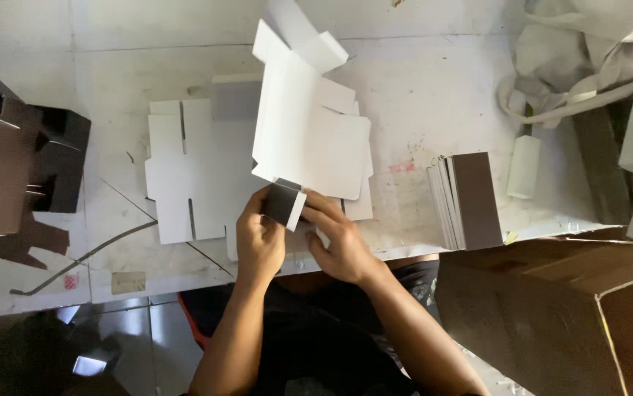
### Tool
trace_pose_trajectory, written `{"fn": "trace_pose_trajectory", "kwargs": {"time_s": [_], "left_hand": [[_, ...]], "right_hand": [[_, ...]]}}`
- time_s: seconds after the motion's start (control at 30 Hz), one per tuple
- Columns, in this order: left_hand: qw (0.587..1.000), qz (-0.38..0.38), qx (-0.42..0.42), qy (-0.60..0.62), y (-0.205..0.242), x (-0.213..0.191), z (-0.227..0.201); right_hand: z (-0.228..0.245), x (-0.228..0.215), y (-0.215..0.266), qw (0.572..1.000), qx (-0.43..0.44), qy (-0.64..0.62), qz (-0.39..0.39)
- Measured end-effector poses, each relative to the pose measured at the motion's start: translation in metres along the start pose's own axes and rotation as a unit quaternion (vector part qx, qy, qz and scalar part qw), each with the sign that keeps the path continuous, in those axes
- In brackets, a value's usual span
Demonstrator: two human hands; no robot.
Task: The person assembles small rectangular boxes by folding white cardboard pieces and inserting dark brown cardboard inserts. They fold the white pieces into shape, insert the dark pieces, and place the finished boxes into a larger cardboard box.
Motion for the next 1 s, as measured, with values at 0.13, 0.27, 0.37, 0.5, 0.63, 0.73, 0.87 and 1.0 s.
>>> {"fn": "trace_pose_trajectory", "kwargs": {"time_s": [0.13, 0.27, 0.37, 0.5, 0.63, 0.73, 0.87, 1.0], "left_hand": [[0.998, 0.0, 0.055, 0.014, -0.013, -0.021, -0.017], [0.995, 0.034, 0.079, 0.056, -0.033, -0.072, -0.019], [0.992, 0.055, 0.05, 0.099, -0.044, -0.102, 0.038], [0.995, 0.088, -0.051, -0.006, -0.051, -0.107, 0.075], [0.982, 0.031, 0.008, -0.185, -0.051, -0.107, 0.043], [0.959, -0.014, 0.086, -0.27, -0.048, -0.116, 0.053], [0.954, 0.079, 0.187, -0.219, -0.047, -0.121, 0.031], [0.945, 0.238, 0.21, -0.08, -0.037, -0.13, -0.011]], "right_hand": [[-0.01, -0.056, -0.001, 0.989, -0.021, 0.004, -0.144], [-0.015, -0.127, 0.002, 0.936, -0.054, 0.091, -0.336], [-0.02, -0.15, -0.005, 0.939, -0.007, 0.088, -0.333], [-0.056, -0.117, -0.024, 0.977, 0.2, 0.022, -0.07], [-0.034, -0.067, -0.023, 0.976, 0.212, 0.023, 0.047], [-0.015, -0.044, -0.02, 0.974, 0.144, 0.136, 0.114], [-0.025, -0.025, -0.013, 0.914, 0.131, 0.321, 0.21], [-0.021, -0.037, -0.022, 0.95, 0.089, 0.262, 0.145]]}}
Point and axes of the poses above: each hand's wrist, its own y-axis away from the middle knuckle, its own x-axis out of the palm, z = x × y, the point moved 8 cm from there along -y, towards the middle knuckle, and after that the axes turned 14 degrees about x, right-handed, at the moved point
